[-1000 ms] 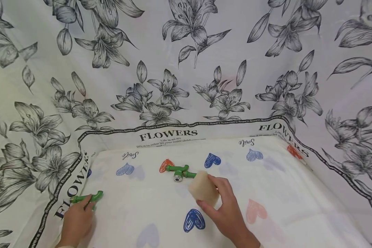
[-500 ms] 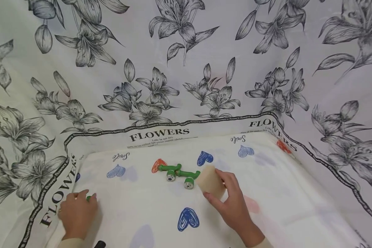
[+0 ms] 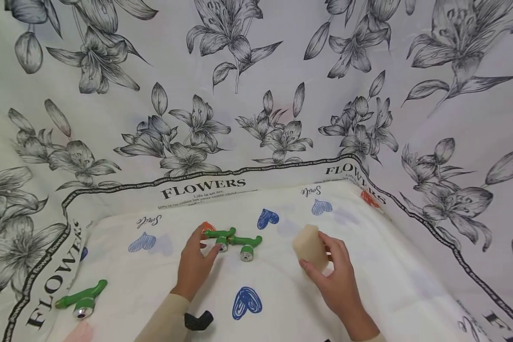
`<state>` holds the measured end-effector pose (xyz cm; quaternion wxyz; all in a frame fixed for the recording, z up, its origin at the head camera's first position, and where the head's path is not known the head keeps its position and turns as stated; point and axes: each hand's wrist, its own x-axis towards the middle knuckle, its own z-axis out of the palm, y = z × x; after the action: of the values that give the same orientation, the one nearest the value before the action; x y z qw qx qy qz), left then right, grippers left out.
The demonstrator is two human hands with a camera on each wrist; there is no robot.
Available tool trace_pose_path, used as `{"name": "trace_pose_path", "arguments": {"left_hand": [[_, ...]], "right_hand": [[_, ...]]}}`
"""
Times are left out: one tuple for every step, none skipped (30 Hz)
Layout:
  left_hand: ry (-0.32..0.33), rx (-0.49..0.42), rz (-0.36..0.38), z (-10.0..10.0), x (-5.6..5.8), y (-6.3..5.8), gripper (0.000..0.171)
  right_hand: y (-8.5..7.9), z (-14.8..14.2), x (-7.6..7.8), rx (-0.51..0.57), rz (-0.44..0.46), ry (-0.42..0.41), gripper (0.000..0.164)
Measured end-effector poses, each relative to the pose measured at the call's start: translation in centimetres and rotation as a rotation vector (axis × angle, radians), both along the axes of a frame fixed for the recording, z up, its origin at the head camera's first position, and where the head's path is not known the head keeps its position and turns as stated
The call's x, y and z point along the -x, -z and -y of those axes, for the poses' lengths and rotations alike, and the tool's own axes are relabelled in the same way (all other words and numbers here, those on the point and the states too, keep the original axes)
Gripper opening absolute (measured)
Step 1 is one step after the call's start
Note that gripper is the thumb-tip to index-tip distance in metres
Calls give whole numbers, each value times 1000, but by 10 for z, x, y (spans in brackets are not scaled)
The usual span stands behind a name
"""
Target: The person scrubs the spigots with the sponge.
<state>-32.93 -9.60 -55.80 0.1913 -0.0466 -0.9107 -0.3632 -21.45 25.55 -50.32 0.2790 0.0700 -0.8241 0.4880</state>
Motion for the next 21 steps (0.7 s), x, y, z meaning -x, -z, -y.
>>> {"name": "trace_pose_path", "arguments": {"left_hand": [[-2, -13, 12, -6, 1, 2, 81], [-8, -18, 27, -10, 2, 5, 81], [-18, -19, 45, -13, 4, 8, 81], [-27, -18, 59, -15, 5, 11, 81], [-39, -14, 67, -17, 7, 15, 81], [-55, -7, 72, -18, 8, 18, 78], [-69, 0, 74, -19, 9, 21, 75], [-83, 14, 78, -20, 10, 24, 71], [-93, 23, 77, -20, 11, 26, 66], [-97, 22, 64, -20, 12, 27, 61], [-97, 24, 58, -20, 12, 28, 56], [-90, 17, 47, -20, 12, 29, 51], [-80, 8, 38, -19, 12, 29, 47], [-69, -8, 29, -18, 12, 29, 44], [-57, -31, 20, -17, 12, 29, 42], [-47, -54, 13, -16, 12, 28, 40], [-40, -71, 9, -14, 12, 27, 39], [-33, -93, 0, -11, 13, 26, 38], [-32, -112, -6, -8, 14, 25, 39], [-30, -129, -17, -5, 14, 23, 40], [-27, -149, -29, -2, 15, 20, 40]], "right_hand": [[1, 0, 0, 8, 7, -2, 78], [2, 1, 0, 15, 10, -7, 77], [2, 2, 0, 23, 15, -10, 77], [3, 3, 0, 29, 21, -13, 77], [5, 4, 0, 31, 23, -16, 77], [6, 6, 0, 32, 24, -19, 77], [6, 7, -1, 36, 21, -24, 77], [7, 8, -1, 37, 22, -26, 77], [8, 10, -2, 38, 26, -25, 77], [9, 11, -3, 38, 29, -25, 76], [10, 12, -3, 41, 31, -24, 75], [11, 13, -4, 43, 37, -24, 74], [13, 14, -4, 42, 48, -20, 73], [14, 15, -4, 35, 61, -15, 72], [16, 16, -4, 33, 73, -13, 72], [16, 17, -4, 33, 90, -12, 71], [17, 19, -4, 32, 105, -12, 71], [18, 20, -3, 28, 120, -12, 71], [18, 21, -3, 23, 134, -10, 71], [18, 23, -3, 20, 144, -11, 71], [18, 24, -3, 20, 152, -13, 72]]}}
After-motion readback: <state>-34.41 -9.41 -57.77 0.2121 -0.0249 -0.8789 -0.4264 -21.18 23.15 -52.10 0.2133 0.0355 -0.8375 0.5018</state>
